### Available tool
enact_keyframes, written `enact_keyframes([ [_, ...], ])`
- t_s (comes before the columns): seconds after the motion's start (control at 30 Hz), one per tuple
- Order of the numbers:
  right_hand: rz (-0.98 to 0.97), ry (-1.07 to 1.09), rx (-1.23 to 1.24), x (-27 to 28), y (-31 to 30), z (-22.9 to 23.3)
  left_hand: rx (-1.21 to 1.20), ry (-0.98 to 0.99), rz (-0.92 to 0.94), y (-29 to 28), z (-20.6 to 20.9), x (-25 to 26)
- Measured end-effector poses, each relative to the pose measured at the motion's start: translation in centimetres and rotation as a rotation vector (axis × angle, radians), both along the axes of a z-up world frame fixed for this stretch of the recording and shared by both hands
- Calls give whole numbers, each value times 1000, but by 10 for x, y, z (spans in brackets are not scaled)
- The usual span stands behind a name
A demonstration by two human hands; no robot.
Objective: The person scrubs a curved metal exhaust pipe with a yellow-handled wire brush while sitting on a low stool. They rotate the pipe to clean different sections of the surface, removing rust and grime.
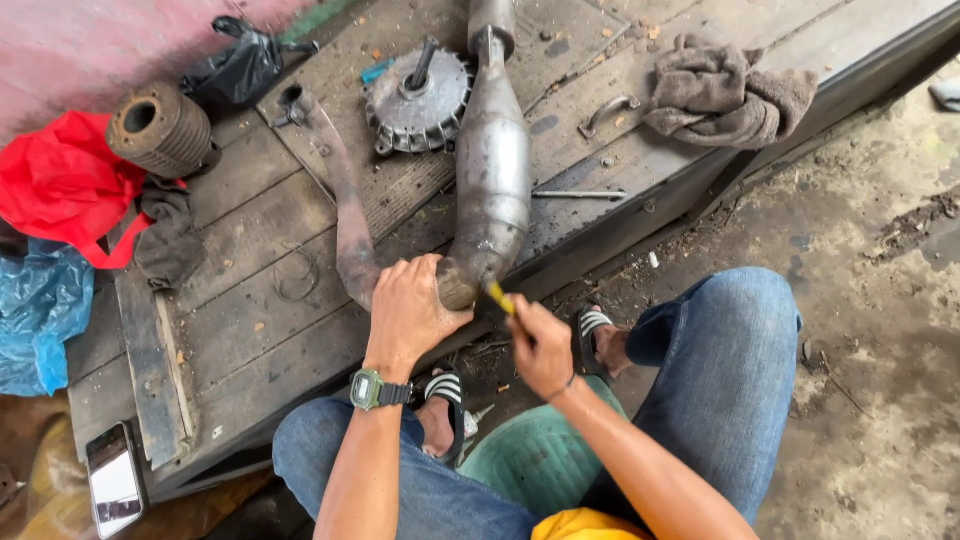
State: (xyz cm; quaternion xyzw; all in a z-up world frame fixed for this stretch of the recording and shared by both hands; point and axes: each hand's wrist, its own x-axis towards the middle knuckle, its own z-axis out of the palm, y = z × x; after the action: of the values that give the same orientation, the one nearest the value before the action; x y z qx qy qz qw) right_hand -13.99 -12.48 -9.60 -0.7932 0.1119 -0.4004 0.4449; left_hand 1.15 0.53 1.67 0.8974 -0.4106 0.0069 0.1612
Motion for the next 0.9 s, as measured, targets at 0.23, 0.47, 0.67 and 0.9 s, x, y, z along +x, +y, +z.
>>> enact_keyframes([
  [0.23,-3,29,48,-2,1,-2,14,-3,-2,-1,4,-1],
  [0.47,5,45,25,-5,-1,21,8,-7,2,-4,2,-1],
  [0.67,-41,26,33,-3,0,19,5,14,-8,1,7,-4],
  [0.9,-123,12,286,6,3,-8,8,8,-11,-4,8,-1],
])
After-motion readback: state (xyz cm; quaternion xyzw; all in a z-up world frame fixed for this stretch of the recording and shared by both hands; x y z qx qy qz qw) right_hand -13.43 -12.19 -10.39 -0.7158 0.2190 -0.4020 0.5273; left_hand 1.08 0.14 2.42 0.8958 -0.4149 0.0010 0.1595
